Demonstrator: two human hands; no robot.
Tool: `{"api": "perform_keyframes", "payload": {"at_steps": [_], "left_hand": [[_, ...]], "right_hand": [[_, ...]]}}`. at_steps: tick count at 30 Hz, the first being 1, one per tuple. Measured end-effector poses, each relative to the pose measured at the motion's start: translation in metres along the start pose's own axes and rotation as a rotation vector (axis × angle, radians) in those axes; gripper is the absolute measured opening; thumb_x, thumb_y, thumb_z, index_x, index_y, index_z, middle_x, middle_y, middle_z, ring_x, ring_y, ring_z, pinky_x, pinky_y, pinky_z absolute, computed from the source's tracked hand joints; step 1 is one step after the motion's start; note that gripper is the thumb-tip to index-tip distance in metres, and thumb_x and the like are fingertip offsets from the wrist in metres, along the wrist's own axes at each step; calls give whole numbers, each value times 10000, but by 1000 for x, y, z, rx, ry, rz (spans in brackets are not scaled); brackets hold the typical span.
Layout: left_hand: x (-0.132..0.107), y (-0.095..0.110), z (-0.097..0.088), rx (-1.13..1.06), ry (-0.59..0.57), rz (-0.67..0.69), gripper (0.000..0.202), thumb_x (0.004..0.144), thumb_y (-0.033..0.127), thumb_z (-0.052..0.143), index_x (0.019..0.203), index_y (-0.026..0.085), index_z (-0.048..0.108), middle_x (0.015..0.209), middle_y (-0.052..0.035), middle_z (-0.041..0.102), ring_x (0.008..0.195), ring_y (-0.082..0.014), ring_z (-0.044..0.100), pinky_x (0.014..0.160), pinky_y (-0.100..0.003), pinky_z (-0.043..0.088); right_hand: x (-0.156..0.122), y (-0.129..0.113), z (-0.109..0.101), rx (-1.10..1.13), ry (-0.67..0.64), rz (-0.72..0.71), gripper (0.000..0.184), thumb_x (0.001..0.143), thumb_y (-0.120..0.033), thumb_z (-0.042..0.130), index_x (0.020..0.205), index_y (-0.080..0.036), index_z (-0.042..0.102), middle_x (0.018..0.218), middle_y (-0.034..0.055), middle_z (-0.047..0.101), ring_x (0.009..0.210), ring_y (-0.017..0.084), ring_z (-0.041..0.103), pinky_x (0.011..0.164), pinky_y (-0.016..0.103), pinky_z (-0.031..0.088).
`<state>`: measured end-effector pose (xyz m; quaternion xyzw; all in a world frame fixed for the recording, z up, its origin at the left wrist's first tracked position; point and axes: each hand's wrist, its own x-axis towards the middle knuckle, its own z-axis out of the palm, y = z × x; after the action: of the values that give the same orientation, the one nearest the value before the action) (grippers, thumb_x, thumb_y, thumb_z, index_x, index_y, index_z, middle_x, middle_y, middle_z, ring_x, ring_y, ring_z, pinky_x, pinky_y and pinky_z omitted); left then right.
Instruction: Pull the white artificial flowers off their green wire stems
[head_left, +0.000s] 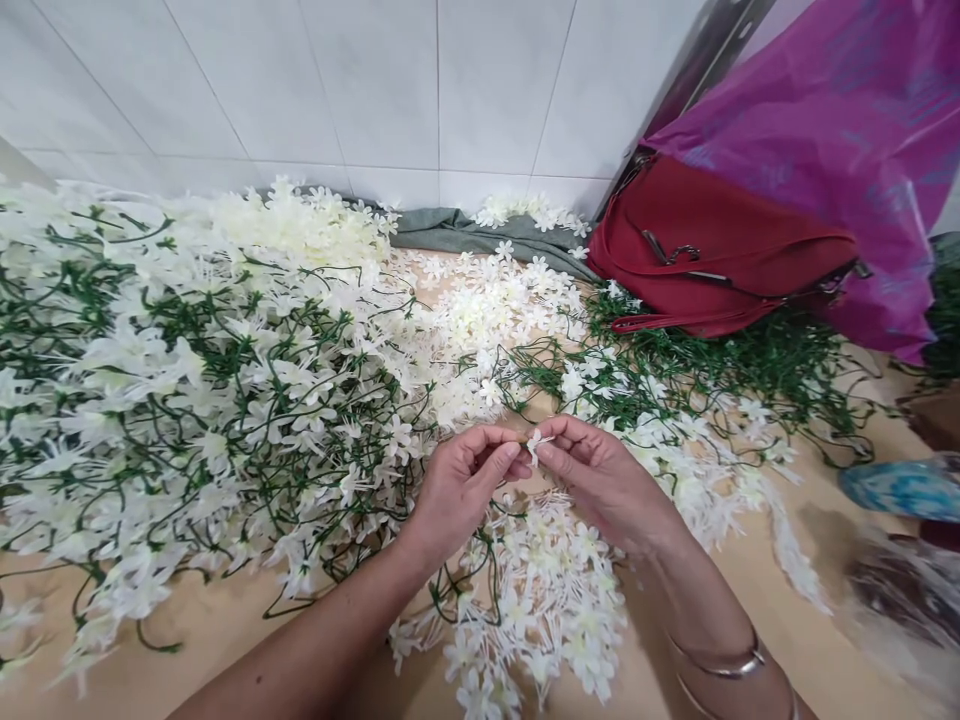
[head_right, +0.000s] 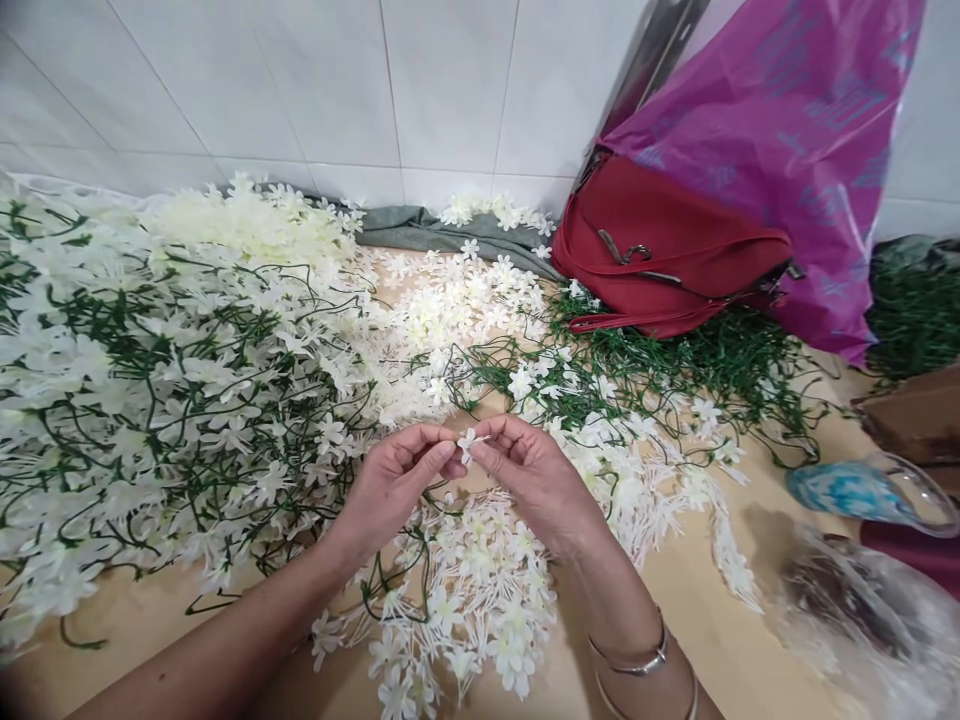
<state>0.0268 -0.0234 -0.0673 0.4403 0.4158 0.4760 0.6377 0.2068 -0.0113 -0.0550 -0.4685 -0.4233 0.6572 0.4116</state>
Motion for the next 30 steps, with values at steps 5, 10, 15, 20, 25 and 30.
{"api": "perform_keyframes", "payload": {"at_steps": [5, 10, 15, 20, 25, 30], "left_hand": [[0, -1, 1, 14, 13, -3, 355, 891, 497, 739, 923, 146, 699, 796, -45, 747, 758, -155, 729, 760, -269, 599], [-1, -2, 2, 58, 34, 5, 303, 911, 452, 715, 918, 150, 685, 796, -43, 744, 763, -165, 740, 748, -271, 599], [-1, -4, 4, 95, 68, 44, 219, 938, 378, 677, 941, 159, 682, 811, -27, 733, 757, -155, 736, 755, -276, 610], [-4, 5, 7, 112, 32, 73, 178, 964, 333, 650, 960, 163, 702, 804, -34, 729, 764, -159, 728, 758, -295, 621], [-17, 59, 4, 300, 278, 526, 255, 1007, 173, 584, 1223, 269, 683, 1078, -32, 740, 888, -148, 719, 675, -250, 612], [-31, 108, -15, 715, 814, 942, 600, 965, 189, 663, 1494, 413, 490, 1665, 73, 330, 1574, -314, 253, 1220, -491, 454]], "right_hand": [[1, 4, 3, -45, 34, -32, 326, 767, -480, 868, 850, -209, 708, 758, -17, 648, 714, 139, 546, 706, 275, 424], [1, 4, 4, -106, 45, -40, 337, 778, -497, 849, 837, -206, 688, 755, -9, 644, 723, 153, 557, 709, 288, 441], [1, 6, 7, -154, 63, -56, 350, 777, -502, 844, 817, -206, 662, 729, -20, 621, 675, 141, 518, 651, 274, 417], [0, 1, 10, -105, 98, -93, 358, 753, -511, 863, 848, -212, 691, 736, -15, 646, 677, 146, 549, 655, 273, 445], [-2, -6, 2, -92, 172, -257, 239, 846, -455, 809, 949, -263, 712, 960, 28, 753, 934, 208, 679, 890, 344, 516], [-3, -5, 1, -251, 178, -316, 175, 910, -424, 743, 958, -256, 722, 1004, 48, 759, 967, 226, 690, 936, 405, 532]]}}
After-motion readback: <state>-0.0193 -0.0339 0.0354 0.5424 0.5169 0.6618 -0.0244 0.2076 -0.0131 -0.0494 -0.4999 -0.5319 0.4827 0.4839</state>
